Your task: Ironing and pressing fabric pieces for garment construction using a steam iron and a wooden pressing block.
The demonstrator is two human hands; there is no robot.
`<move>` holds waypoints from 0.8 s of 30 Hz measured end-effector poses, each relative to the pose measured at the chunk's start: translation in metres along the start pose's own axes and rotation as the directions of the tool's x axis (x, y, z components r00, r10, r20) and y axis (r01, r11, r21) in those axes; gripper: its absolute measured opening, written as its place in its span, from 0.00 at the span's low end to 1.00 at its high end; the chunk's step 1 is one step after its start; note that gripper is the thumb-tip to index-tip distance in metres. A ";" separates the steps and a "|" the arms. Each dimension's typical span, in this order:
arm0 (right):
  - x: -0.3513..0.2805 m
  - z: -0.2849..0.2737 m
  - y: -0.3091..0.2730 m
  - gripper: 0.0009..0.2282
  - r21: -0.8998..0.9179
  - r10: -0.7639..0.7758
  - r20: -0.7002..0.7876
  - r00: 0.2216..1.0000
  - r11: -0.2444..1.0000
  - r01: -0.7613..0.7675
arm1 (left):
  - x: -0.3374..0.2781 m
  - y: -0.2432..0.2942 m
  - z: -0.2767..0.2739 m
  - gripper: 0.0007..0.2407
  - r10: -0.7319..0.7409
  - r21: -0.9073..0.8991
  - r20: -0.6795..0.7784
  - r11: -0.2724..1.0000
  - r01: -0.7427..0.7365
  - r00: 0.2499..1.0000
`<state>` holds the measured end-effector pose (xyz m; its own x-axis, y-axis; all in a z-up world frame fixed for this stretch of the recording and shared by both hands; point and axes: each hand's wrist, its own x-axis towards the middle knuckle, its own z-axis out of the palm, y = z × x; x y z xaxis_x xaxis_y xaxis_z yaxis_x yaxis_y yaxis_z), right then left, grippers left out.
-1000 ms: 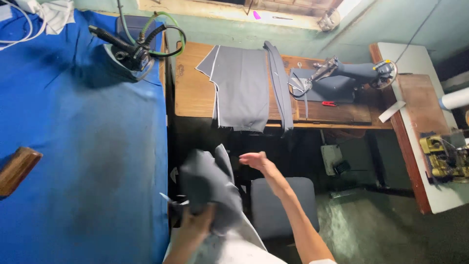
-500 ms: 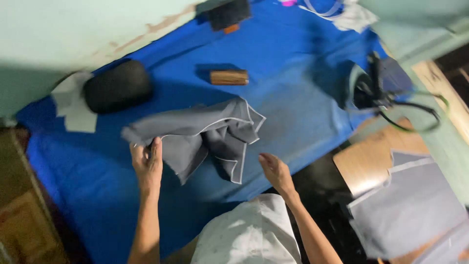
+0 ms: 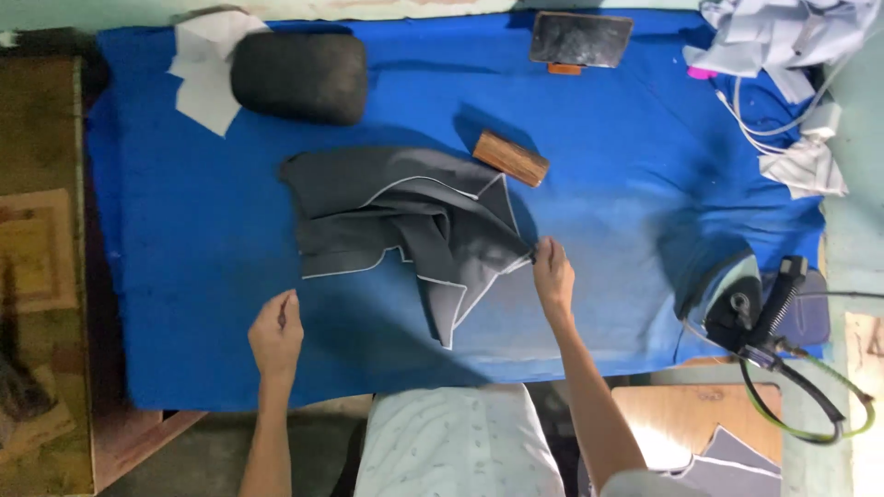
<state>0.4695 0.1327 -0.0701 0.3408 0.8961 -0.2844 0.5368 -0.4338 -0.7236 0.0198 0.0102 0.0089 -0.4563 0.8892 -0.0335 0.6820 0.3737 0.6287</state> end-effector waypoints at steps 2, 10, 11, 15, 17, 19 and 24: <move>0.023 0.011 0.017 0.21 -0.004 0.049 -0.003 0.999 0.999 -0.049 | 0.027 0.008 0.013 0.10 0.120 0.016 0.001 0.993 -0.120 0.993; 0.010 0.055 0.013 0.21 -0.430 0.026 0.022 0.999 0.903 -0.014 | 0.171 0.042 0.089 0.32 0.600 0.299 0.232 0.706 -0.643 0.766; 0.015 0.060 0.023 0.21 -0.428 0.041 0.002 0.999 0.903 -0.036 | 0.187 0.033 0.096 0.32 0.614 0.284 0.243 0.695 -0.660 0.751; 0.040 0.054 0.041 0.18 0.162 0.240 0.035 0.970 0.957 -0.243 | 0.249 0.013 0.112 0.12 0.562 0.416 0.405 0.589 -0.693 0.721; 0.045 0.028 0.023 0.17 0.544 0.371 0.102 0.923 0.756 -0.364 | 0.277 0.017 0.101 0.07 0.491 0.451 0.463 0.586 -0.673 0.738; 0.045 -0.009 -0.016 0.13 0.733 0.395 0.219 0.892 0.538 -0.418 | 0.304 0.033 0.076 0.10 0.410 0.344 0.562 0.673 -0.654 0.718; 0.078 -0.091 -0.032 0.17 0.106 -0.282 -0.230 0.931 0.944 0.312 | 0.308 0.156 -0.047 0.08 0.368 0.318 0.627 0.684 -0.657 0.687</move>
<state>0.5494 0.2080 -0.0116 0.3439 0.9353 0.0837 0.5310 -0.1202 -0.8388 -0.0415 0.3300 0.1329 0.2955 0.9138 -0.2787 0.9479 -0.2442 0.2045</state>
